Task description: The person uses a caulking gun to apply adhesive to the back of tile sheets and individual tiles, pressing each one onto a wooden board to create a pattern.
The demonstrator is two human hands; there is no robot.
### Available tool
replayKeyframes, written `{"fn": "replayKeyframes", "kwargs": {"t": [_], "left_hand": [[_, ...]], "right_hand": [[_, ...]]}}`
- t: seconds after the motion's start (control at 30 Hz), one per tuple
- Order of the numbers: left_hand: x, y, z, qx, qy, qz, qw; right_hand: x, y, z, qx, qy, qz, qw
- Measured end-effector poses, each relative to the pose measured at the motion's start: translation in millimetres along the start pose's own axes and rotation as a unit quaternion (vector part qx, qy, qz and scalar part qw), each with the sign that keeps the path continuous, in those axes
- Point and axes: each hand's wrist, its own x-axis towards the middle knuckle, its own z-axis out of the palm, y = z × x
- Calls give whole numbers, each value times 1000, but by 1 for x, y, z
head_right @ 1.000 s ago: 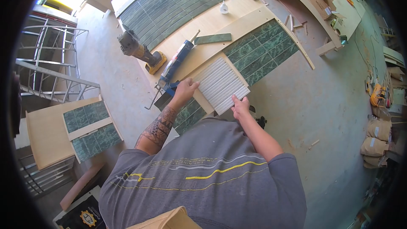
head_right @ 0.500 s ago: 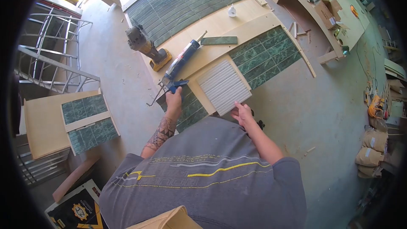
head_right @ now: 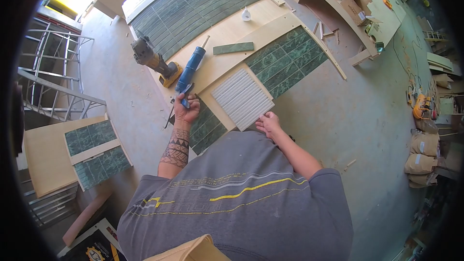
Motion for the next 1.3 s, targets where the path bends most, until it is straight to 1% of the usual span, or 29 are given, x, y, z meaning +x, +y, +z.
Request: {"fn": "replayKeyframes", "kwargs": {"t": [0.07,0.1,0.17,0.2,0.23,0.3,0.37,0.43,0.47,0.5,0.57,0.6,0.63,0.7,0.73,0.8,1.07,1.13,1.3], "left_hand": [[-8,-11,7,66,-22,3,998],[-14,-18,12,67,-22,5,997],[-30,-35,21,143,3,50,989],[-38,-39,23,184,-18,64,981],[-50,-48,35,185,-15,66,980],[-72,-62,55,306,-52,113,944],[-88,-63,48,305,-35,126,943],[-112,-75,72,333,-43,173,926],[-119,-76,79,321,-64,183,927],[-126,-76,83,324,-61,182,926],[-135,-73,91,369,-85,178,908],[-140,-79,106,392,-68,181,899],[-140,-78,107,398,-67,179,897],[-138,-74,109,471,-43,163,866],[-136,-76,109,477,-43,160,863],[-132,-83,111,543,2,158,825],[-121,-98,122,583,40,145,798],[-121,-100,124,573,47,156,803],[-129,-107,132,583,63,159,794]], "right_hand": [[0,-2,1,0,-3,-3,1000],[0,-3,3,1,-4,-3,1000],[2,-4,6,3,-14,-9,1000],[3,-5,7,4,-22,-15,1000],[4,-6,9,4,-25,-13,1000],[8,-8,13,-15,-28,-20,999],[12,-9,14,-20,-29,-13,999],[16,-8,16,-21,-27,-5,999],[17,-8,16,-32,-24,2,999],[17,-7,15,-42,-20,9,999],[17,-7,16,-39,-24,16,999],[17,-7,18,-40,-26,20,999],[17,-7,19,-34,-29,22,999],[15,-9,20,-43,-34,26,998],[15,-10,20,-35,-35,27,998],[15,-10,20,-44,-38,28,998],[19,-7,14,-43,-61,24,997],[19,-8,14,-45,-65,23,997],[20,-9,13,-49,-68,21,996]]}}
